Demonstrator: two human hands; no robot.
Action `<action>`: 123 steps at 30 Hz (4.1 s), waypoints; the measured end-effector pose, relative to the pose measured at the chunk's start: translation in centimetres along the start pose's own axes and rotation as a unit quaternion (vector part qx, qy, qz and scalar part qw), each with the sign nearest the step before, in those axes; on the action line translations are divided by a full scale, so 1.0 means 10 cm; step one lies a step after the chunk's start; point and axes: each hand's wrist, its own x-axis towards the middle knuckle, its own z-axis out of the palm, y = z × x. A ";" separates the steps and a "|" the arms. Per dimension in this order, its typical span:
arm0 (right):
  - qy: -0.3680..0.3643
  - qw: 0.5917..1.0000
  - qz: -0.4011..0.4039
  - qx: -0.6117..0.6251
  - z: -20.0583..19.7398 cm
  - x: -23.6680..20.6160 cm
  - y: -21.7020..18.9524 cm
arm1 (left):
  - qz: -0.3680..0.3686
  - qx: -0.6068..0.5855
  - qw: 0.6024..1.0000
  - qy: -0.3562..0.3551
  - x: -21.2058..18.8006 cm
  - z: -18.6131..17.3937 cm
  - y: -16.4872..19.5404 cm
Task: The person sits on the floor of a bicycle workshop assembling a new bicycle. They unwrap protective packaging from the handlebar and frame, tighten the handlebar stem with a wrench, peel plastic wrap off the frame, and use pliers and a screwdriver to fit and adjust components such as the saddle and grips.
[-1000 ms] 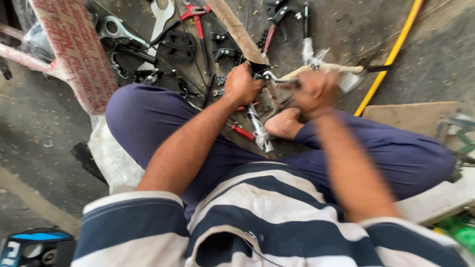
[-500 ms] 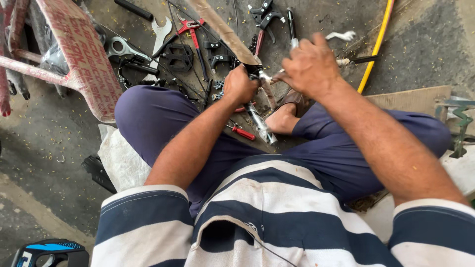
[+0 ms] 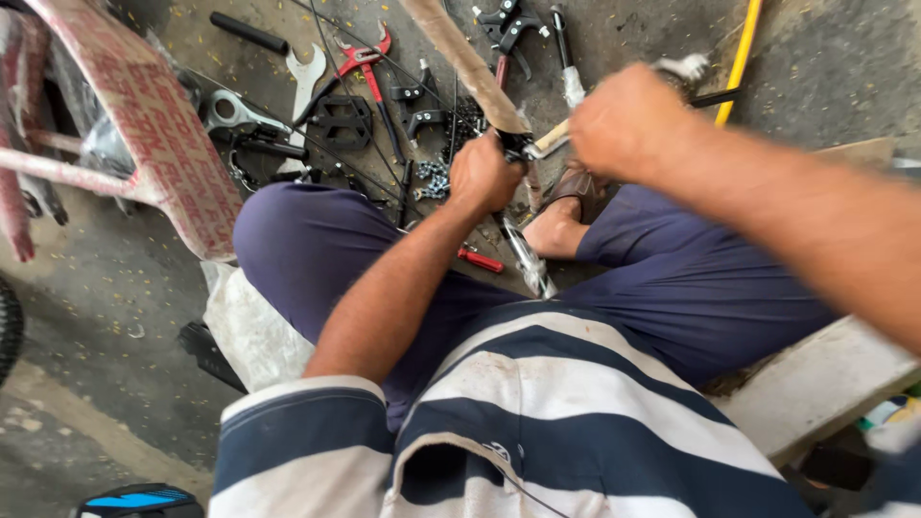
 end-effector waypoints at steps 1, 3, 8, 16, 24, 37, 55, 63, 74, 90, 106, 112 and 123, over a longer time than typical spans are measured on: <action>-0.036 0.999 0.010 0.022 -0.10 0.01 0.10 | 0.002 0.001 1.000 -0.002 0.01 0.00 0.01; -0.112 0.991 0.033 0.064 -0.27 0.04 0.32 | 0.005 0.005 1.000 -0.025 0.06 -0.04 0.00; -0.051 0.995 0.009 0.090 -0.10 -0.02 0.42 | 0.011 -0.067 0.996 -0.059 0.16 -0.16 -0.06; 0.032 0.841 0.157 0.517 1.53 0.31 -0.35 | 0.016 -0.040 0.995 -0.086 0.30 -0.15 -0.47; 0.289 0.803 0.152 0.499 1.93 1.01 -1.08 | -0.045 -0.074 0.996 0.015 0.17 -0.12 -0.30; 0.264 0.935 0.022 0.237 1.00 0.13 -0.43 | -0.007 -0.060 0.998 0.000 -0.08 -0.07 -0.15; -0.034 0.932 0.115 0.343 1.02 0.13 -0.08 | 0.057 -0.106 0.992 -0.043 0.14 -0.23 -0.25; 0.195 0.738 0.206 0.612 1.98 0.92 -1.30 | -0.005 -0.070 0.997 -0.029 0.12 -0.21 -0.30; 0.329 0.832 0.024 0.447 1.28 0.03 -0.85 | 0.034 -0.046 0.998 -0.016 -0.21 -0.14 -0.18; -0.066 0.963 0.044 0.257 0.34 -0.32 0.16 | 0.079 -0.041 0.995 -0.035 -0.05 -0.08 -0.09; 0.097 0.904 0.056 0.412 1.09 -0.26 0.02 | 0.096 -0.099 0.988 -0.065 0.14 -0.08 -0.22; 0.171 0.848 0.051 0.498 1.75 -0.09 -0.34 | 0.061 -0.071 0.993 -0.074 0.13 -0.02 -0.39; 0.355 0.814 0.068 0.455 1.95 0.21 -1.20 | 0.082 -0.082 0.993 -0.011 -0.25 -0.10 -0.37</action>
